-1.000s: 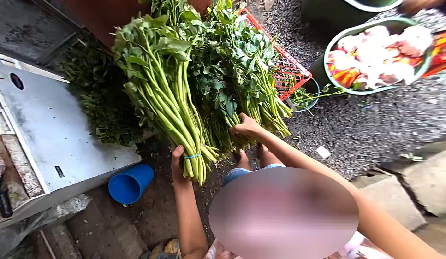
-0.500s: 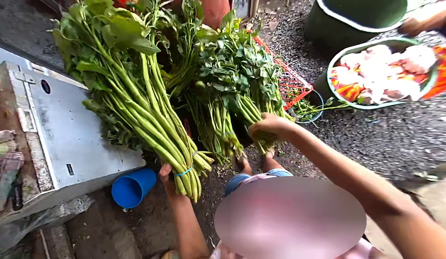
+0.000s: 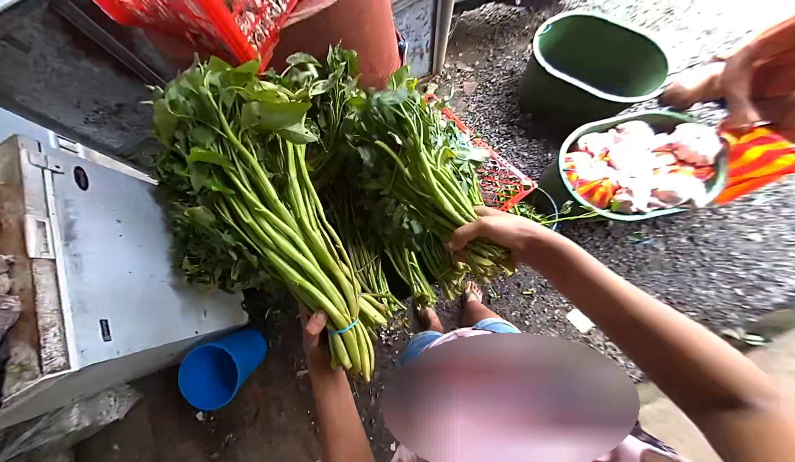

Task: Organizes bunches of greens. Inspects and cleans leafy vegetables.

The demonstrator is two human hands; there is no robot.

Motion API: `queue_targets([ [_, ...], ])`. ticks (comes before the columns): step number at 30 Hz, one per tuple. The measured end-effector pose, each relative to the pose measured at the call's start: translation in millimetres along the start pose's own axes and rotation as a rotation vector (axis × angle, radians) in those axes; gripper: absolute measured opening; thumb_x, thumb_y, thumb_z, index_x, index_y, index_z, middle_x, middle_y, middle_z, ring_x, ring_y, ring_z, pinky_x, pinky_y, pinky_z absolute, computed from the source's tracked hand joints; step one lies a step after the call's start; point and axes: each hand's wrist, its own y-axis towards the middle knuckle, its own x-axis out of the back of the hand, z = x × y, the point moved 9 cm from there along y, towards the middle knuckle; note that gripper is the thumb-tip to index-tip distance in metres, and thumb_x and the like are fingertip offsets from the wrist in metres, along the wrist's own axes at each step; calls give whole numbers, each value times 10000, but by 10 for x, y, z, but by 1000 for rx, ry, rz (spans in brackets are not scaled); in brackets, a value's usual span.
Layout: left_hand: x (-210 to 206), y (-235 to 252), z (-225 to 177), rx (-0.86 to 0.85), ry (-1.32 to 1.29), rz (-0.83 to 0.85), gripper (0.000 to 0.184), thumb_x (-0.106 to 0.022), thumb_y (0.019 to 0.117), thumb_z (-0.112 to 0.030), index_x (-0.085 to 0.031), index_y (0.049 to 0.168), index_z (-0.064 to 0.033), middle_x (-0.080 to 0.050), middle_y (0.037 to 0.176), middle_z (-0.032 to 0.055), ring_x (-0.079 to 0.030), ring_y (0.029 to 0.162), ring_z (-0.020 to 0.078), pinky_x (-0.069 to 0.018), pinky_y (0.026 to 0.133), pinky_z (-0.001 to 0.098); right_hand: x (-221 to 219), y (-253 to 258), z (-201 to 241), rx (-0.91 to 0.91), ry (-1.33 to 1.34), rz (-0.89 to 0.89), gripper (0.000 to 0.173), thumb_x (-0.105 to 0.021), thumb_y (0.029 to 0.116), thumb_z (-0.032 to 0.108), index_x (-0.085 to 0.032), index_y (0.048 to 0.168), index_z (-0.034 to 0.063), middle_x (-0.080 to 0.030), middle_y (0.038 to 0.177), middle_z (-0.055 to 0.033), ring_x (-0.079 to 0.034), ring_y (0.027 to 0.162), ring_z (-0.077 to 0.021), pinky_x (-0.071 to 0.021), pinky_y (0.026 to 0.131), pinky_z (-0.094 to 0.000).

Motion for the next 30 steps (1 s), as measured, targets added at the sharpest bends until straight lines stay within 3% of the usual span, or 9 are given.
queue_targets([
  [4, 27, 63, 93, 39, 50, -54, 726, -872, 728, -440, -505, 1254, -99, -732, 1015, -27, -718, 927, 52, -618, 817, 261, -36, -250, -64, 233, 260, 342, 388, -780, 723, 197, -655, 1082, 122, -699, 863, -31, -669, 687, -116, -586, 619, -284],
  [8, -74, 156, -12, 19, 75, -79, 672, -865, 748, -425, -513, 1219, -99, -736, 978, -47, -717, 904, 28, -612, 796, 224, -171, -923, 133, 426, 642, 812, 519, -781, 858, 297, -631, 1332, 149, -668, 946, 26, -649, 713, -41, -567, 636, -177],
  [13, -136, 371, 113, 82, 206, -93, 945, -891, 665, -506, -396, 1313, -29, -695, 1006, -31, -704, 907, 34, -613, 802, 238, 52, -1447, 233, 583, 842, 881, 688, -779, 850, 304, -533, 1448, 67, -664, 907, 27, -643, 645, -28, -558, 595, -140],
  [17, -278, 455, 169, 111, 217, -57, 912, -859, 714, -510, -393, 1330, -27, -688, 1019, -27, -700, 914, 40, -615, 807, 246, 184, -1899, 257, 640, 1121, 865, 708, -805, 779, 184, -531, 1391, -43, -662, 717, -10, -653, 529, -72, -567, 507, -166],
  [21, -430, 548, 286, 176, 440, -69, 1063, -801, 729, -445, -238, 1513, 0, -630, 1213, 76, -671, 1028, 78, -598, 874, 286, 328, -2172, 87, 768, 1071, 721, 654, -820, 768, 175, -554, 1337, -7, -662, 726, -11, -663, 557, -88, -570, 529, -188],
  [23, -539, 632, 430, 198, 632, -50, 1232, -836, 689, -412, -102, 1582, 12, -538, 1400, 170, -605, 1202, 123, -546, 992, 310, 472, -2170, -104, 831, 815, 530, 717, -824, 805, 288, -542, 1428, 75, -686, 830, 5, -644, 599, -59, -552, 536, -174],
  [26, -653, 726, 870, 127, 828, 18, 1304, -954, 633, -243, -98, 1561, 82, -440, 1486, 280, -520, 1347, 246, -470, 1119, 367, 788, -2012, -487, 795, 372, 259, 719, -803, 849, 446, -520, 1484, 264, -733, 1004, 52, -682, 756, -43, -580, 660, -190],
  [28, -610, 765, 1385, 159, 1156, 51, 1421, -986, 587, -426, -102, 1576, 83, -326, 1568, 326, -409, 1442, 375, -384, 1187, 496, 1045, -1837, -823, 719, 326, 83, 652, -842, 832, 364, -567, 1417, 273, -718, 978, 60, -688, 805, -76, -601, 742, -250],
  [30, -482, 711, 1991, 294, 1498, 60, 1512, -891, 561, -710, -101, 1613, 33, -169, 1641, 330, -309, 1484, 473, -296, 1159, 680, 1278, -1688, -1259, 582, 399, -152, 587, -867, 764, 280, -621, 1288, 180, -698, 913, 20, -686, 784, -119, -609, 749, -300],
])
